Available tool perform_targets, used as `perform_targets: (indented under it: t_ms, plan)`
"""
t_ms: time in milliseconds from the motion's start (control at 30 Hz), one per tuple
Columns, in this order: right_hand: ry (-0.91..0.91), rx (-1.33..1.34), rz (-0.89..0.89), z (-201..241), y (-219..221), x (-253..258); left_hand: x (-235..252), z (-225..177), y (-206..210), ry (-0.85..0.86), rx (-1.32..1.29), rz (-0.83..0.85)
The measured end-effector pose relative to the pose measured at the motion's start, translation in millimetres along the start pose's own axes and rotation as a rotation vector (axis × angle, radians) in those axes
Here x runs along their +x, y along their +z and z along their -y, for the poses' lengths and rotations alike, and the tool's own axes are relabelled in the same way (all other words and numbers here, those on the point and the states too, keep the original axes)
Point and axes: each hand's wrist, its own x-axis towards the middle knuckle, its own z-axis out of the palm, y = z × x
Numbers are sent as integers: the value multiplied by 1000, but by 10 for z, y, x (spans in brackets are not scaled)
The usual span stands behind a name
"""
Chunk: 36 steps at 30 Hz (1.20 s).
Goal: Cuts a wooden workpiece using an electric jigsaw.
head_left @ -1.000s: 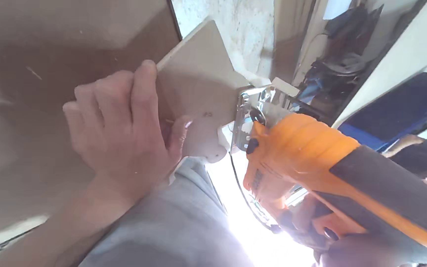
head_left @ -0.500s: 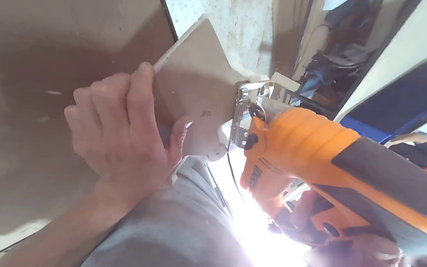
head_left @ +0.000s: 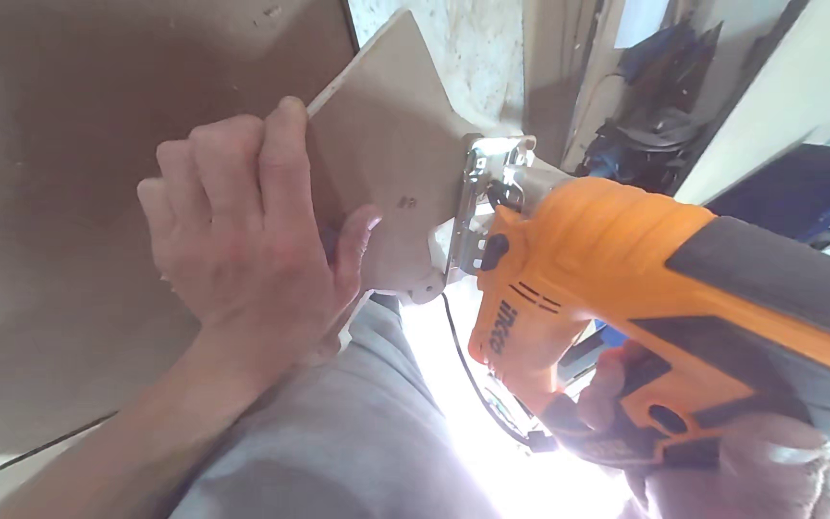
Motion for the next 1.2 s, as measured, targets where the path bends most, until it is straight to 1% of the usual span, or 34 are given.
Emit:
perform_targets:
  t_ms: [367, 533, 633, 767, 867, 967, 1067, 1133, 1200]
  plan:
    - [9, 42, 43, -9, 21, 73, -99, -55, 15, -64, 33, -44]
    - [20, 62, 50, 18, 51, 103, -128, -64, 16, -59, 41, -68]
    - [28, 15, 8, 73, 110, 105, -108, -47, 16, -40, 46, -72]
    - [67, 23, -62, 146, 206, 51, -106, -31, 26, -26, 48, -77]
    - [88, 77, -108, 166, 260, 9, -103, -29, 34, -18, 44, -78]
    - [97, 126, -57, 128, 205, -86, -106, -14, 42, -7, 39, -87]
    - [160, 143, -76, 211, 302, -69, -103, -11, 23, -12, 24, -63]
    - [288, 135, -166, 368, 486, 120, -100, -6, 20, -5, 22, -62]
    - [365, 146, -199, 419, 558, 235, -98, -10, 3, -4, 27, -51]
